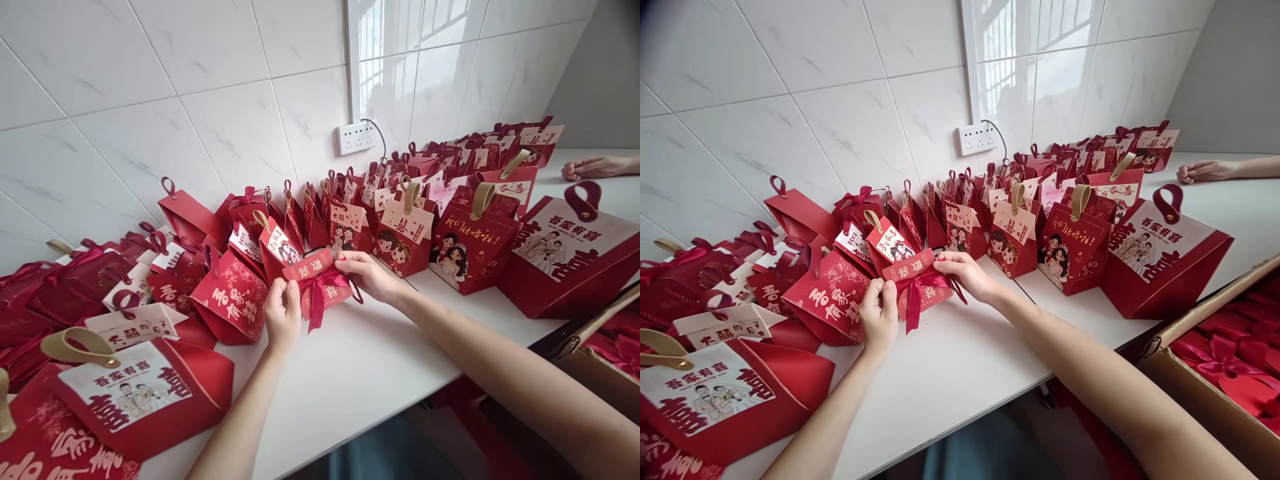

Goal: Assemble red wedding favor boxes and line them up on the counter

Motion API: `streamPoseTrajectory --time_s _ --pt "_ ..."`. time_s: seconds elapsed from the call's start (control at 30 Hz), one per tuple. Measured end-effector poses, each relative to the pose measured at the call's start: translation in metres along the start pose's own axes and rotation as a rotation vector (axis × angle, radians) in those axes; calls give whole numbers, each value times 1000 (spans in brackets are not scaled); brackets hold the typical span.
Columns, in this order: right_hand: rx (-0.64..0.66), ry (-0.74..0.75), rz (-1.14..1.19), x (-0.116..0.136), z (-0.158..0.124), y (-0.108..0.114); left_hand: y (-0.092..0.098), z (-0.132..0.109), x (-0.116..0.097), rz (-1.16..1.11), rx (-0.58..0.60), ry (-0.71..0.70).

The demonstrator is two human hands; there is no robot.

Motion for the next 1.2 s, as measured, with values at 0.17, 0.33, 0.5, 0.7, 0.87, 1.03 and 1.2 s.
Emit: streamPoseTrajectory --time_s 0.17,0.33,0.5,0.7,0.87,1.03,1.2 --pt "-36 -68 79 -1 0 -1 -2 -2 4 10 -11 35" --pt "-72 -95 134 -3 1 -2 -3 -2 3 9 -4 64" --pt "-92 -122 174 -5 2 -3 -4 -2 3 -10 11 88" --pt "-56 -136 213 -5 2 -4 -4 -1 4 -38 19 125" --pt "-49 -54 60 -5 3 0 -2 1 7 -73 31 156" --pt "-107 176 -241 -6 -2 1 -4 2 14 -120 6 191" --pt "-75 146 -501 -7 -5 2 -8 8 28 -251 -27 393"
Point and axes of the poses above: each hand's wrist, its own z-axis towards the middle knuckle, its own y-axis out of the back of the hand, x = y × z, the point moved 1 cm from there along z, towards the middle knuckle, and after that the axes turned 1 degree about -x, right-handed, at the moved point
